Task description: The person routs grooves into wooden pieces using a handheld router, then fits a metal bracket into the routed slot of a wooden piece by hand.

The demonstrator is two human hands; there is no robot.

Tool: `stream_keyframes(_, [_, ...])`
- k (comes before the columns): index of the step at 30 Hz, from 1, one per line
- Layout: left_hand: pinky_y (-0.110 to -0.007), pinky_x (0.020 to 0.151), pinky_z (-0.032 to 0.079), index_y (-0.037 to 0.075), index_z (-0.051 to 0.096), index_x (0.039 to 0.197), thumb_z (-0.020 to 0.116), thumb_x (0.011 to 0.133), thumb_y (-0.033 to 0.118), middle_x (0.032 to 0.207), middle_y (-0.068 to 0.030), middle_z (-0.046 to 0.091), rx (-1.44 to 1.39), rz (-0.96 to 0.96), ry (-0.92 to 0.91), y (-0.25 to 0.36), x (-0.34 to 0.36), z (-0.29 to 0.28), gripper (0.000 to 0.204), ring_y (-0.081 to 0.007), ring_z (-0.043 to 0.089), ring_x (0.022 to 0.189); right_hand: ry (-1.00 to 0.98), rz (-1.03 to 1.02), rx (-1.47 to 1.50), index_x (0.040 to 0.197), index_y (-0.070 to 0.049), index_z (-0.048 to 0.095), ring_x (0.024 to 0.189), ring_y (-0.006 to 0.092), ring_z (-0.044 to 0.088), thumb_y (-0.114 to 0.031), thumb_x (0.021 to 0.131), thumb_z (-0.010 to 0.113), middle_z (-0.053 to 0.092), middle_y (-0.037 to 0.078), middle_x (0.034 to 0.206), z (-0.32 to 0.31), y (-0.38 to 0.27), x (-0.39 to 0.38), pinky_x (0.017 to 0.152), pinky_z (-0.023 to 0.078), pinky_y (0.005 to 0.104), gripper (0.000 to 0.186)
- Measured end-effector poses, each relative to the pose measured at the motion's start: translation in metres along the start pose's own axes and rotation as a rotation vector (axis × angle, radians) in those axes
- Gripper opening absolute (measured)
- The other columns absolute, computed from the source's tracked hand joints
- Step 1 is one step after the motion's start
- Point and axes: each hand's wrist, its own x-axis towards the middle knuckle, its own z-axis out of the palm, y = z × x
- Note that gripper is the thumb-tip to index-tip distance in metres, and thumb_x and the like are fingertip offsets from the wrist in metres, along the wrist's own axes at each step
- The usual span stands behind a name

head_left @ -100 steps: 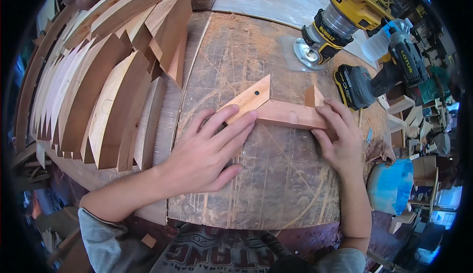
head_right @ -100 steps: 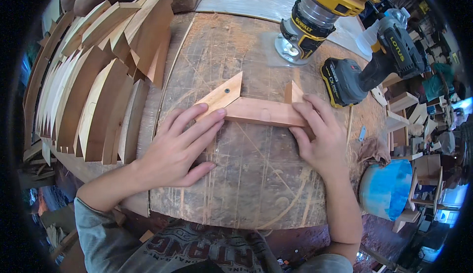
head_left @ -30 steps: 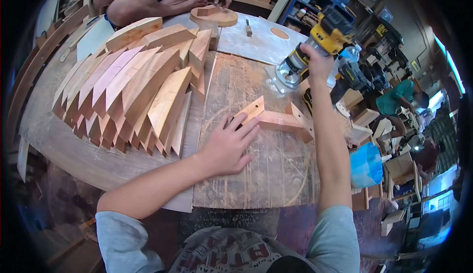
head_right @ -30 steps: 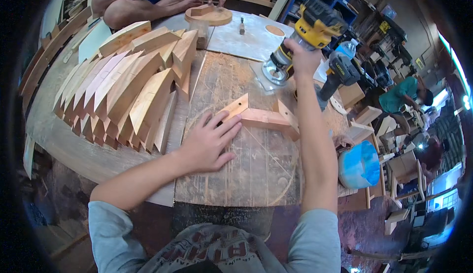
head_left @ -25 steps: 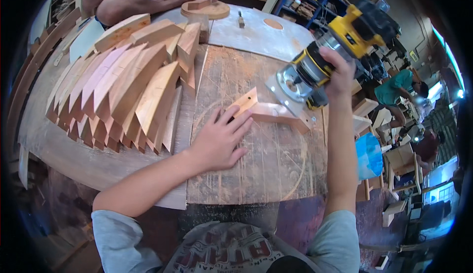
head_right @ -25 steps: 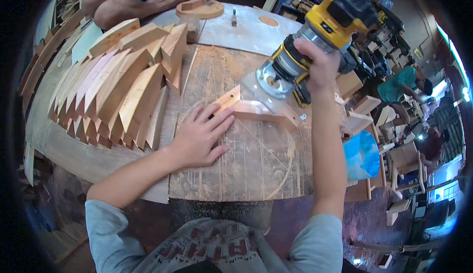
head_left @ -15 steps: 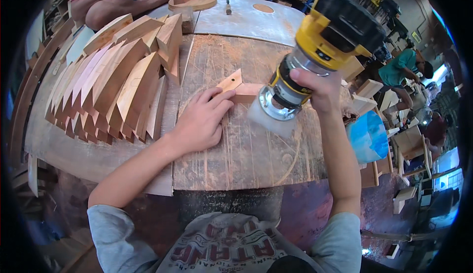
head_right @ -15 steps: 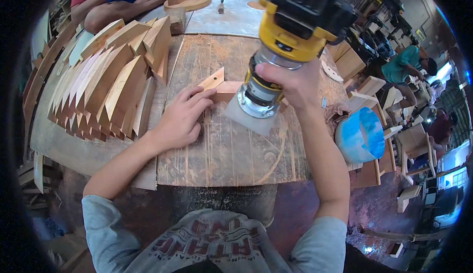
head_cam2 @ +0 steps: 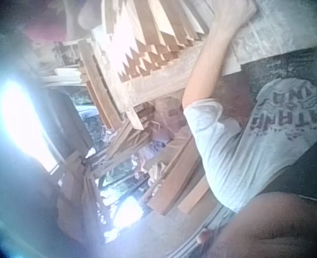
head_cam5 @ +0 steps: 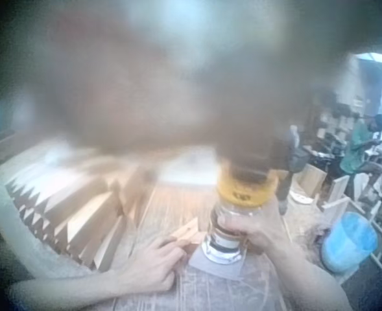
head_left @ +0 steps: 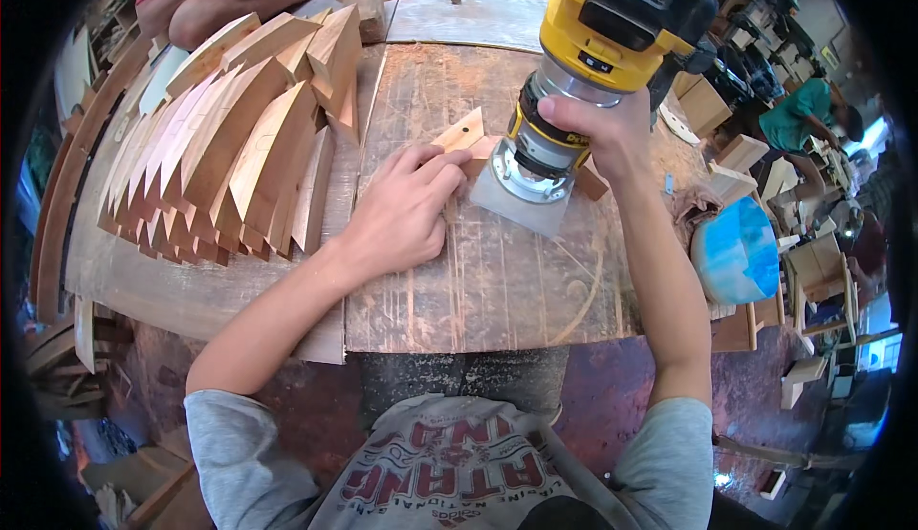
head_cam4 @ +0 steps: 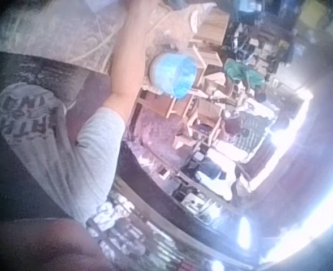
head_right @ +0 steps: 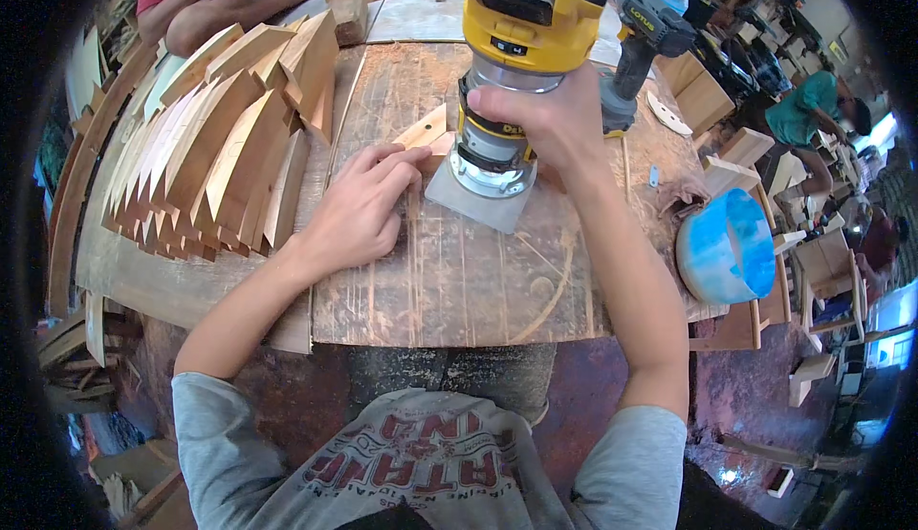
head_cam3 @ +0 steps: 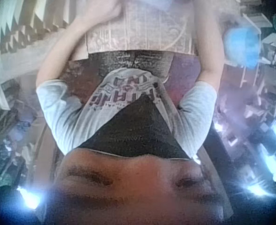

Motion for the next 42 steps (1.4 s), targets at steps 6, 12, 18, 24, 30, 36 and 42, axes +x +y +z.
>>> stream_keyframes(6, [-0.044, 0.109, 0.044, 0.0, 0.058, 0.109, 0.053, 0.073, 0.0, 0.129, -0.0204, 0.066, -0.341, -0.285, 0.042, -0.018, 0.013, -0.002, 0.035, -0.0362, 0.055, 0.128, -0.041, -0.054, 0.025, 0.119, 0.0, 0.067, 0.098, 0.0188, 0.069, -0.013, 0.068, 0.089, 0.072, 0.007, 0.108, 0.0, 0.008, 0.002, 0.09, 0.055, 0.0342, 0.057])
stream_keyframes(12, [-0.042, 0.111, 0.041, 0.001, 0.054, 0.141, 0.069, 0.09, 0.024, 0.143, -0.0134, 0.059, -0.86, -0.259, 0.371, -0.005, 0.077, -0.01, 0.058, -0.027, 0.05, 0.137, -0.057, -0.02, 0.032, 0.118, 0.001, 0.067, 0.098, 0.0185, 0.069, -0.01, 0.07, 0.086, 0.072, 0.007, 0.108, -0.002, 0.001, 0.002, 0.089, 0.055, 0.034, 0.053])
stream_keyframes(18, [-0.039, 0.113, 0.041, 0.002, 0.048, 0.149, 0.076, 0.087, 0.026, 0.145, -0.0104, 0.056, -1.021, -0.081, 0.344, -0.002, 0.125, -0.026, 0.072, -0.0222, 0.047, 0.139, -0.075, 0.014, 0.064, 0.126, -0.004, 0.065, 0.106, 0.0179, 0.067, -0.007, 0.069, 0.084, 0.07, 0.005, 0.116, 0.001, 0.0, 0.001, 0.093, 0.053, 0.0339, 0.06])
stream_keyframes(24, [-0.038, 0.111, 0.044, 0.007, 0.049, 0.15, 0.08, 0.084, 0.021, 0.142, -0.0053, 0.058, -1.091, 0.038, 0.082, 0.005, 0.131, -0.044, 0.074, -0.0185, 0.054, 0.131, -0.051, 0.024, 0.022, 0.125, -0.003, 0.065, 0.105, 0.0176, 0.068, -0.004, 0.07, 0.08, 0.07, 0.005, 0.115, 0.007, -0.009, -0.002, 0.093, 0.054, 0.0335, 0.057])
stream_keyframes(30, [-0.042, 0.112, 0.042, 0.008, 0.043, 0.154, 0.086, 0.079, 0.029, 0.143, -0.0076, 0.058, -1.022, 0.024, 0.071, 0.007, 0.135, -0.045, 0.089, -0.0217, 0.053, 0.133, -0.051, 0.006, 0.081, 0.124, -0.002, 0.065, 0.102, 0.0178, 0.069, -0.001, 0.069, 0.08, 0.071, 0.006, 0.113, 0.003, -0.007, 0.0, 0.091, 0.055, 0.0332, 0.057])
stream_keyframes(36, [-0.052, 0.1, 0.049, -0.002, 0.043, 0.145, 0.079, 0.079, 0.018, 0.13, -0.0244, 0.056, -0.445, 0.106, 0.662, 0.058, 0.128, -0.032, 0.078, -0.039, 0.058, 0.118, 0.023, -0.099, 0.06, 0.116, -0.001, 0.07, 0.097, 0.0172, 0.071, -0.008, 0.072, 0.085, 0.075, 0.007, 0.107, -0.003, 0.015, 0.002, 0.087, 0.057, 0.035, 0.047])
stream_keyframes(42, [-0.06, 0.109, 0.036, 0.001, 0.034, 0.152, 0.078, 0.076, 0.012, 0.14, -0.0312, 0.044, -0.176, 0.068, 0.896, 0.09, 0.15, 0.009, 0.088, -0.0496, 0.044, 0.129, 0.061, -0.246, -0.352, 0.1, 0.005, 0.068, 0.096, 0.02, 0.072, -0.017, 0.079, 0.079, 0.076, 0.017, 0.102, -0.02, 0.049, 0.01, 0.082, 0.056, 0.0369, 0.032])
